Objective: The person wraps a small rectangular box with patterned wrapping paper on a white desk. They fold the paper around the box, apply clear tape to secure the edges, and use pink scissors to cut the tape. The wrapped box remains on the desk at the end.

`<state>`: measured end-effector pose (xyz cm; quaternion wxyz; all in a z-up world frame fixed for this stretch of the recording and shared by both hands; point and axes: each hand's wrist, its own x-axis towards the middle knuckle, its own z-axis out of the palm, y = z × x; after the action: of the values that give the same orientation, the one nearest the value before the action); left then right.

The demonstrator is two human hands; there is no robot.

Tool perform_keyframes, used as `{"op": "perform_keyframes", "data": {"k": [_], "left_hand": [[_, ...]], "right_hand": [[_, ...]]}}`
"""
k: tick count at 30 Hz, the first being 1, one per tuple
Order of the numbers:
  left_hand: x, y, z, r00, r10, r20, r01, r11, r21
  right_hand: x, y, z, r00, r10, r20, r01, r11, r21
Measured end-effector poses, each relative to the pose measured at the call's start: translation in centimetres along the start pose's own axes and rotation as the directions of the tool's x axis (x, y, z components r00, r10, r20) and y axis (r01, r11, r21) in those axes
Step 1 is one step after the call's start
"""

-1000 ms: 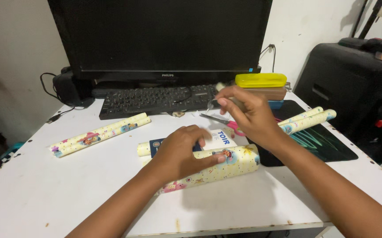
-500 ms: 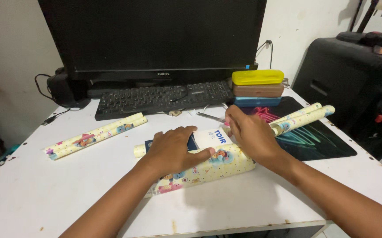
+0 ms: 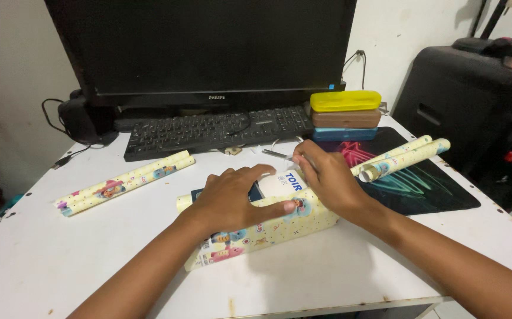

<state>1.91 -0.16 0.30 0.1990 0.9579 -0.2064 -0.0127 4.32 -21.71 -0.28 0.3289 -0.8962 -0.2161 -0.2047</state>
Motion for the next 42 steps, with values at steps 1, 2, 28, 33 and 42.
{"op": "perform_keyframes", "data": {"k": [1, 2, 28, 33, 42], "left_hand": [[0.0, 0.0, -0.1, 1.0, 0.007, 0.007, -0.006, 1.0, -0.02], [-0.1, 0.0, -0.1, 1.0, 0.015, 0.024, -0.014, 1.0, -0.027], [-0.6, -1.9, -2.8, 0.991, 0.031, 0.134, -0.009, 0.986, -0.165], [-1.2, -1.5, -2.3, 0.992, -0.046, 0.119, 0.075, 0.966, -0.247], [-5.0, 0.8, -0.9, 0.954, -0.15, -0.26, 0.078, 0.96, -0.269]], "right_hand": [[0.0, 0.0, -0.1, 1.0, 0.005, 0.0, -0.005, 1.0, -0.001], [0.1, -0.1, -0.1, 1.0, 0.008, 0.002, -0.008, 1.0, 0.0], [0.6, 0.5, 0.5, 0.997, 0.065, -0.029, -0.065, 0.998, 0.0], [1.3, -0.9, 0.0, 0.998, -0.043, -0.046, 0.036, 0.99, -0.14], [1.6, -4.0, -0.6, 0.829, -0.524, 0.195, 0.559, 0.789, -0.254]]}}
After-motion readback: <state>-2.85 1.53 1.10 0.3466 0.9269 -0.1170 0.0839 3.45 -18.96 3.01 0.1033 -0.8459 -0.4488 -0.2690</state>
